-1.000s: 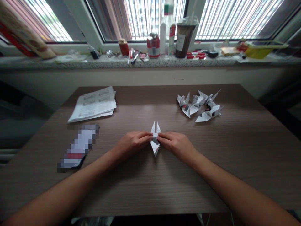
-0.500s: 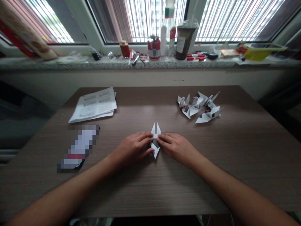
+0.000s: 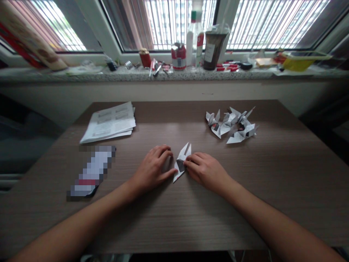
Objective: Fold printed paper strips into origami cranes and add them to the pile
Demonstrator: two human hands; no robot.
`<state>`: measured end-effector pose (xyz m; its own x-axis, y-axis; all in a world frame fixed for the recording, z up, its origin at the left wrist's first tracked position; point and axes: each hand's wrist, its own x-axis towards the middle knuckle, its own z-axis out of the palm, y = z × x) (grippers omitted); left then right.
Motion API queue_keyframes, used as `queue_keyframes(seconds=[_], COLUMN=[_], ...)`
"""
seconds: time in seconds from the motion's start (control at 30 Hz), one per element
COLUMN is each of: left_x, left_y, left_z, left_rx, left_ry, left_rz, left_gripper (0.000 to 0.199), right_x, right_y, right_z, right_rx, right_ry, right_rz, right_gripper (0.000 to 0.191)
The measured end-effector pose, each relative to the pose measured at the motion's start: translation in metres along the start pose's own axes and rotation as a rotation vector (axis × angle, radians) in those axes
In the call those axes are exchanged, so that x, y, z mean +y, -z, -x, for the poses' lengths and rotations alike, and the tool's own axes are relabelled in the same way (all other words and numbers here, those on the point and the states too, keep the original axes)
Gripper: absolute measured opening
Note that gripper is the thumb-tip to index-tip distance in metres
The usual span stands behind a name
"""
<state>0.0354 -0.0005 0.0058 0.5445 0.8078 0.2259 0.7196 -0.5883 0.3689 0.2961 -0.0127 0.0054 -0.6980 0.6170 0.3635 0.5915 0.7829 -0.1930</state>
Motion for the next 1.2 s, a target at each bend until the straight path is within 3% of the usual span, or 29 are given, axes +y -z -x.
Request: queue_keyframes(seconds=[0.2, 0.47, 0.63, 0.7, 1.2], left_x=[-0.008, -0.011, -0.01, -0.008, -0.003], left_y=[-0.001, -0.003, -0.002, -0.002, -0.003], left_z=[-0.001, -0.003, -0.003, -0.003, -0.001], left_rx=[-0.001, 0.013, 0.023, 0.021, -0.014], left_ry=[0.028, -0.011, -0.017, -0.016, -0.029], left_rz=[0.008, 0.021, 0.035, 0.044, 0.364], left_gripper=[0.041, 0.043, 0.037, 0.034, 0.02], right_x=[0.008, 0.011, 0.008, 0.006, 0.011], right_y=[-0.002, -0.012, -0.012, -0.013, -0.015], right_z=[-0.006, -0.012, -0.012, -0.011, -0.006], right_rx=[0.077, 0.046, -0.006, -0.019, 0.108], right_ry=[-0.041, -0.124, -0.154, -0.15, -0.212], right_rz=[-0.084, -0.152, -0.067, -0.035, -0.176], right_gripper=[0.013, 0.005, 0.037, 0.041, 0.019])
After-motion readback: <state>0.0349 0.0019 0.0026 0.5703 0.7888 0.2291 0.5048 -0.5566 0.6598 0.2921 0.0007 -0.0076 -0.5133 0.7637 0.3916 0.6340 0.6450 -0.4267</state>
